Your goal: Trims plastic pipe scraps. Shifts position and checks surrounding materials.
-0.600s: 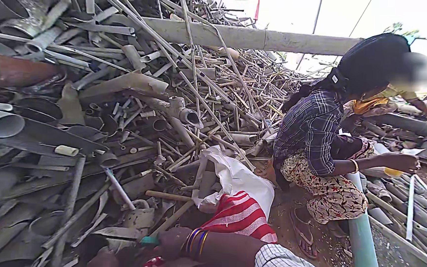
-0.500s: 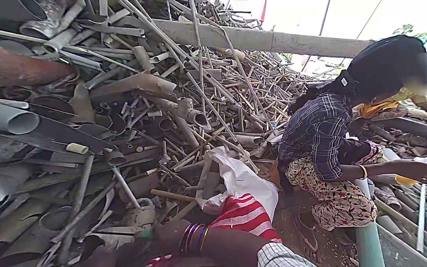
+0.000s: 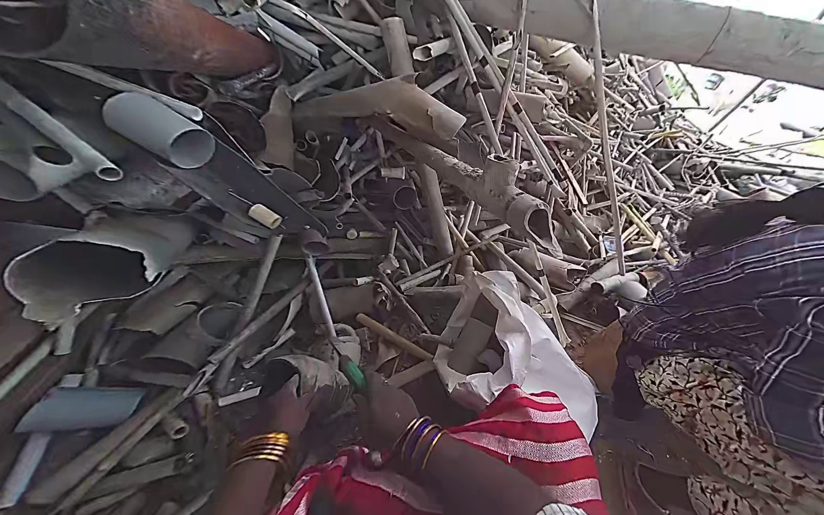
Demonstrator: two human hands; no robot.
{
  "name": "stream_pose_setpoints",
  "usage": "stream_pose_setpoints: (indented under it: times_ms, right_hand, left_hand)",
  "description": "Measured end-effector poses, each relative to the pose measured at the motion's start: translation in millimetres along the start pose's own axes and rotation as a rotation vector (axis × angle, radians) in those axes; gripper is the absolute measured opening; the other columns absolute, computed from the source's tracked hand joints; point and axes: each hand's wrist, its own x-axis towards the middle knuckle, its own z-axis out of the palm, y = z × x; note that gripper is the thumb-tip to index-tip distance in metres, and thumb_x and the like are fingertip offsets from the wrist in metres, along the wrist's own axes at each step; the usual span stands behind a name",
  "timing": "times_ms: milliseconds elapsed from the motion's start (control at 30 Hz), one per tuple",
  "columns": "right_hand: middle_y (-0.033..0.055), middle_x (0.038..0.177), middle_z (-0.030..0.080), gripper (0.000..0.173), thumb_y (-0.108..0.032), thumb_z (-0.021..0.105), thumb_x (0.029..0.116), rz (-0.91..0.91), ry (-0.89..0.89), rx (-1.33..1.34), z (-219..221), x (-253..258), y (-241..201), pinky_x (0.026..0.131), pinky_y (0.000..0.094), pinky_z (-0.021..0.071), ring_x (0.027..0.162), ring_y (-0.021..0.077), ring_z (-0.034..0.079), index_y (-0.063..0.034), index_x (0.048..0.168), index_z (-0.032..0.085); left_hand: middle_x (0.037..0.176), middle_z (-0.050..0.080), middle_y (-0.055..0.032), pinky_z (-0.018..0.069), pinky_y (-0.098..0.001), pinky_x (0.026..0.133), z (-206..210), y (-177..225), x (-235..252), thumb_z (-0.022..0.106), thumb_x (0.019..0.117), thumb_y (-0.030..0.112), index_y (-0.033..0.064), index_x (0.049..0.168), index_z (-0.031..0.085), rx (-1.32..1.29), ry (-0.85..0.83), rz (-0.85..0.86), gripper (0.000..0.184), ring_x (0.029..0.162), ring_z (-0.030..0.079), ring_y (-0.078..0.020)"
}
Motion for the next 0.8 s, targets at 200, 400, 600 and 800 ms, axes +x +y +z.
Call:
stream_pose_setpoints:
  times_ms: [200,400,600,800]
  right_hand:
    - [0.0237,0.116,0.069,0.048,-0.031,0.044,0.1097,-0.083,0.081,-0.047,12,18,-8,0.090,0.0550,0.0544,0.106,0.0385,0.070,0.0003,0.146,0.044]
    - [0.0269,0.112,0.068,0.047,-0.028,0.044,0.1100,-0.054,0.179,-0.112,22,32,-14,0.090,0.0555,0.0529,0.103,0.0412,0.069,0.0070,0.141,0.047]
    - [0.0253,0.114,0.067,0.046,-0.029,0.042,0.1109,0.009,-0.005,-0.224,38,37,-14,0.093,0.0539,0.0528,0.109,0.0402,0.068,0.0040,0.142,0.044]
    - [0.0253,0.094,0.071,0.047,-0.025,0.047,0.1066,-0.304,0.419,-0.087,37,26,-13,0.073,0.0560,0.0565,0.084,0.0420,0.072,0.0113,0.135,0.052]
  left_hand:
    - [0.146,0.053,-0.0280,0.0343,-0.0551,0.117,-36,12,0,0.050,0.1080,0.019,-0.0025,0.152,0.042,-0.073,0.019,-0.123,0.050,0.139,0.049,-0.0411]
    - [0.150,0.051,-0.0223,0.0369,-0.0518,0.117,-48,4,5,0.057,0.0985,0.006,0.0066,0.158,0.037,-0.113,-0.113,-0.160,0.063,0.141,0.049,-0.0358]
    - [0.146,0.055,-0.0217,0.0392,-0.0540,0.114,-43,-4,9,0.061,0.0993,0.009,0.0086,0.157,0.040,-0.147,-0.138,-0.149,0.062,0.137,0.052,-0.0361]
    - [0.147,0.055,-0.0204,0.0380,-0.0529,0.116,-42,-4,6,0.060,0.1005,0.011,0.0093,0.158,0.038,-0.142,-0.136,-0.131,0.061,0.138,0.052,-0.0351]
